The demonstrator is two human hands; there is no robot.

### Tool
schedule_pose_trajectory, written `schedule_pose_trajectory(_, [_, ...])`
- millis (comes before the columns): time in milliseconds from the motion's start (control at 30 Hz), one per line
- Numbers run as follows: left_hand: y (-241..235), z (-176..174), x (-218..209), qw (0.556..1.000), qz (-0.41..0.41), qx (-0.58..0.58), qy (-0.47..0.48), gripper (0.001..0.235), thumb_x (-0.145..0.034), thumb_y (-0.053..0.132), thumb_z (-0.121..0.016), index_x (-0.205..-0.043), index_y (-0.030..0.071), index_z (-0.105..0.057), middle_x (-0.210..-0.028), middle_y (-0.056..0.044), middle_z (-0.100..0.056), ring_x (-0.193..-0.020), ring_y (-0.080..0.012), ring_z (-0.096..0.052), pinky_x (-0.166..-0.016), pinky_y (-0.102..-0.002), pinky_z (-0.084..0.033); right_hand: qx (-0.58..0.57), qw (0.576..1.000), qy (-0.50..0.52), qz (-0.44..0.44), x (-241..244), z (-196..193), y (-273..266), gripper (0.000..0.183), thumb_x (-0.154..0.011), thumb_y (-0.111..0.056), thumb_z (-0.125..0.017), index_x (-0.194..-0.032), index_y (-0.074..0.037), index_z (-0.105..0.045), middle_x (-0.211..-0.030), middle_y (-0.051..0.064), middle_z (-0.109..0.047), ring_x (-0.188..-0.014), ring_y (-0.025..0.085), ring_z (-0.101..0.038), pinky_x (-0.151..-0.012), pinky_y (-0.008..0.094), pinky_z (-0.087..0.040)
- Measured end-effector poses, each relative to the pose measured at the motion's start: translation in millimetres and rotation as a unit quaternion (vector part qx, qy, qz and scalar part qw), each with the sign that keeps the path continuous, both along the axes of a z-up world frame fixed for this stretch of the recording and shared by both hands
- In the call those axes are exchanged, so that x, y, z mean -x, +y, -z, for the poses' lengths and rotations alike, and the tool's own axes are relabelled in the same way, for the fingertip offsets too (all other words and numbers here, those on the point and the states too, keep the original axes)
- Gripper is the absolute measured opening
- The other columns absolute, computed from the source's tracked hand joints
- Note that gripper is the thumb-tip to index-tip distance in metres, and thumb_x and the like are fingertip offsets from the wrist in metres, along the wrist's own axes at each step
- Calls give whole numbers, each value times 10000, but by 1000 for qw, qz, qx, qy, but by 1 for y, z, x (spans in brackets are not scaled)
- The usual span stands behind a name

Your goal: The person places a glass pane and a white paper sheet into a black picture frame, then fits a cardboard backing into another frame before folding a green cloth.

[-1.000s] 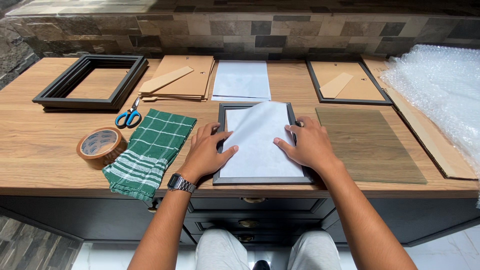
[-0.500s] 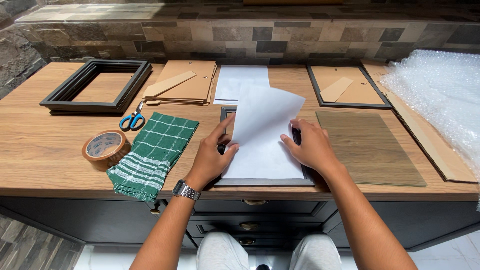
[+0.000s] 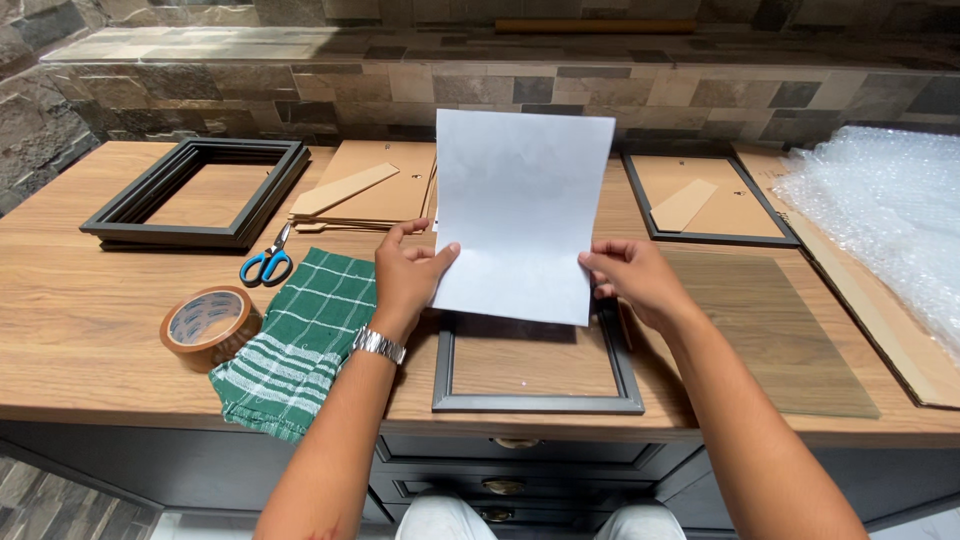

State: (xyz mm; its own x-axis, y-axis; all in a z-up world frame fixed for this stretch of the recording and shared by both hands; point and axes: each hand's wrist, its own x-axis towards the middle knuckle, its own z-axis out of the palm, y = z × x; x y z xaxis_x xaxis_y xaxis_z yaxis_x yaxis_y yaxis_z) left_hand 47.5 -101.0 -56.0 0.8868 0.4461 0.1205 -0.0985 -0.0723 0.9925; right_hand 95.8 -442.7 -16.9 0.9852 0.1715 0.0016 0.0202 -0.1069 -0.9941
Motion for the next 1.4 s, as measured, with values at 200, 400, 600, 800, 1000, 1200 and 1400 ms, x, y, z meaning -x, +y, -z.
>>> schedule_pose_trajectory(200, [32, 16, -91, 999, -29, 18, 32, 560, -963, 139, -893, -1499, 199, -746, -1053, -68, -874, -829, -150, -810, -696, -339, -731, 22, 999, 7, 43, -104, 20, 31, 259, -987, -77, -865, -1212, 51, -842, -836, 82, -738, -710, 128, -741, -632, 278, -703])
schedule_pose_trajectory(400, [44, -12, -126, 990, -22, -132, 54, 814, -836, -21, -756, -1624, 155, -651, -1100, -101, -864, -992, -184, -822, -904, -372, -695, 92, 993, 14, 77, -152, 1, 58, 318, -944, -112, -852, -1248, -21, -871, -1058, 118, -860, -869, 178, -859, -678, 313, -720])
schedule_pose_trajectory(600, [65, 21, -208, 959, -108, -260, 27, 303, -899, -31, -895, -1132, 163, -888, -1058, -21, -869, -1088, -248, -823, -950, -389, -675, 145, 989, 8, 38, -221, 24, 81, 481, -871, -76, -829, -1351, -77, -851, -1091, 105, -854, -947, 166, -852, -738, 264, -682])
schedule_pose_trajectory(800, [59, 20, -222, 958, -104, -263, 41, 173, -946, 19, -867, -1026, 161, -926, -997, -63, -883, -1047, -287, -863, -877, -417, -702, 172, 985, -12, 28, -259, 42, 105, 420, -860, -147, -871, -1277, -97, -887, -1079, 155, -865, -921, 173, -839, -749, 288, -688])
schedule_pose_trajectory(1000, [46, 25, -211, 935, -27, -353, -9, 283, -903, -59, -899, -1174, 19, -894, -1126, -181, -816, -1153, -399, -839, -968, -459, -734, 272, 960, -47, 51, -239, 29, 96, 420, -823, -79, -836, -1240, -111, -872, -969, 138, -845, -867, 218, -870, -787, 368, -691])
schedule_pose_trajectory(1200, [25, 22, -184, 871, 12, -489, 42, 134, -1002, -24, -829, -1119, -75, -870, -1293, -262, -682, -1305, -467, -738, -1133, -511, -686, 393, 912, -109, 48, -220, 22, 92, 459, -843, -94, -978, -1284, -74, -854, -1000, 190, -862, -1005, 373, -879, -882, 526, -703])
schedule_pose_trajectory(1400, [30, 36, -193, 845, 38, -530, 66, 288, -1132, 135, -663, -1167, -55, -876, -1240, -256, -668, -1278, -442, -731, -1121, -496, -682, 468, 872, -142, 12, -184, 5, 89, 312, -986, -244, -865, -1267, -113, -901, -1133, 158, -899, -1199, 410, -853, -1009, 571, -683])
